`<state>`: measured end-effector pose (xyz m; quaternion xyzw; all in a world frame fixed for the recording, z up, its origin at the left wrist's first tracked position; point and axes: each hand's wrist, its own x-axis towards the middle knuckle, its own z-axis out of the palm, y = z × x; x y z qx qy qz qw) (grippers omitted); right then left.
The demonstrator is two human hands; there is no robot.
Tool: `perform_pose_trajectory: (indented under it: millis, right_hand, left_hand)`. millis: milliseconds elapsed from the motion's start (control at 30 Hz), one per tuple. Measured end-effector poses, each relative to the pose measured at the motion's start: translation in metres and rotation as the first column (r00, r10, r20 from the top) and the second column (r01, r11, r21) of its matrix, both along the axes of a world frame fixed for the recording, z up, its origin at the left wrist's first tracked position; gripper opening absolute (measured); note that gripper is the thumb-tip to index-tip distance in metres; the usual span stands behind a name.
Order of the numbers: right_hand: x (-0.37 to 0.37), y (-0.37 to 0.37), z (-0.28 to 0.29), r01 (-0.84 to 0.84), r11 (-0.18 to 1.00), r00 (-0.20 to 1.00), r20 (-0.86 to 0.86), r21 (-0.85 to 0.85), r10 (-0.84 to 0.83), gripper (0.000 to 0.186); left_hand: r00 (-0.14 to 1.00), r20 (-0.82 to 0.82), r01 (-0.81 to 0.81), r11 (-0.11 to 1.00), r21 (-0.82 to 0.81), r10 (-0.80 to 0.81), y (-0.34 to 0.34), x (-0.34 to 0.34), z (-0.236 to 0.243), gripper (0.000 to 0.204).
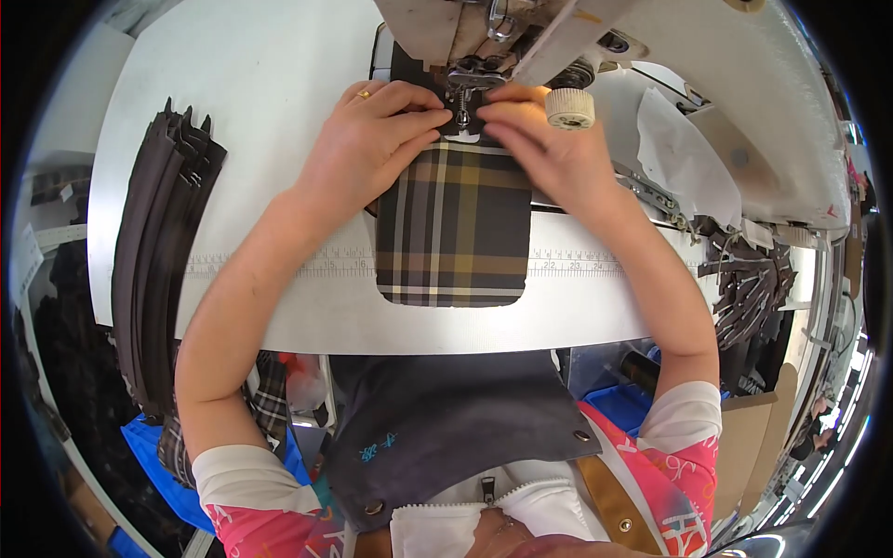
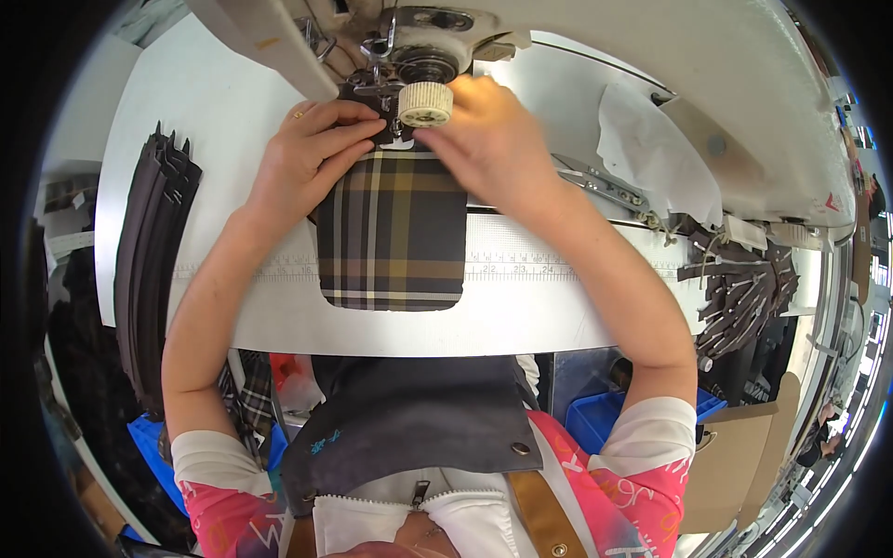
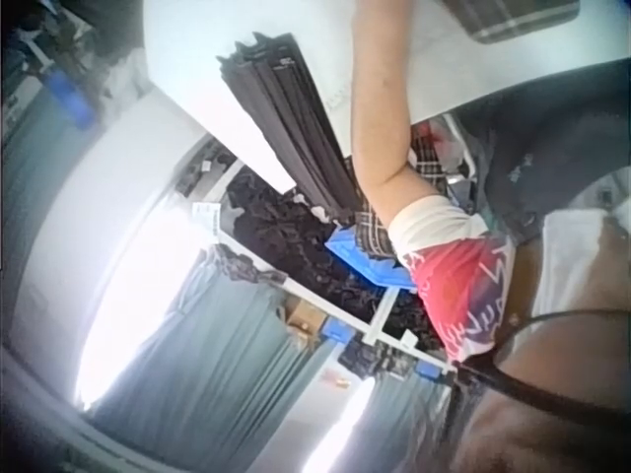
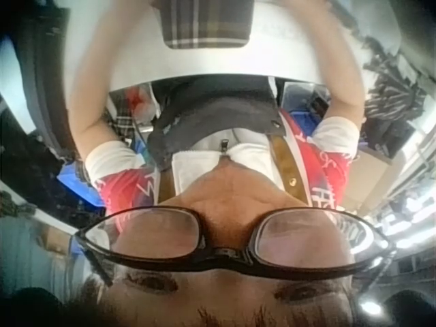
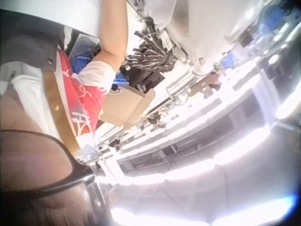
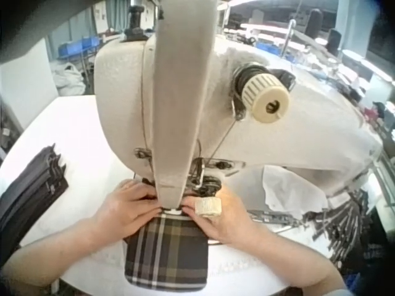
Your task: Sewing a zipper onto a strip of plaid fabric using an industrial sewing machine.
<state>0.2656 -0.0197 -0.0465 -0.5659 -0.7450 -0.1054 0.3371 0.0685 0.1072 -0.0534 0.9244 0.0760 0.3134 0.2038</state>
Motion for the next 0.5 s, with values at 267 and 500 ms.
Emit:
perform_pose_trajectory:
  millis: [267,500]
  right_hand:
    - [-0.022,0.001,0.010,0.024,0.983,0.964,0.263,-0.183,0.026,0.019]
    - [-0.017,0.000,0.003,0.040,0.967,0.991,0.136,-0.252,-0.005,0.022]
  left_hand:
    - [0.995,-0.088,0.052,0.998,-0.039,-0.055,0.005,-0.004,0.003,0.020]
    - [1.000,-0.009,0.015,0.924,0.382,-0.012,0.003,0.003,-0.002,0.016]
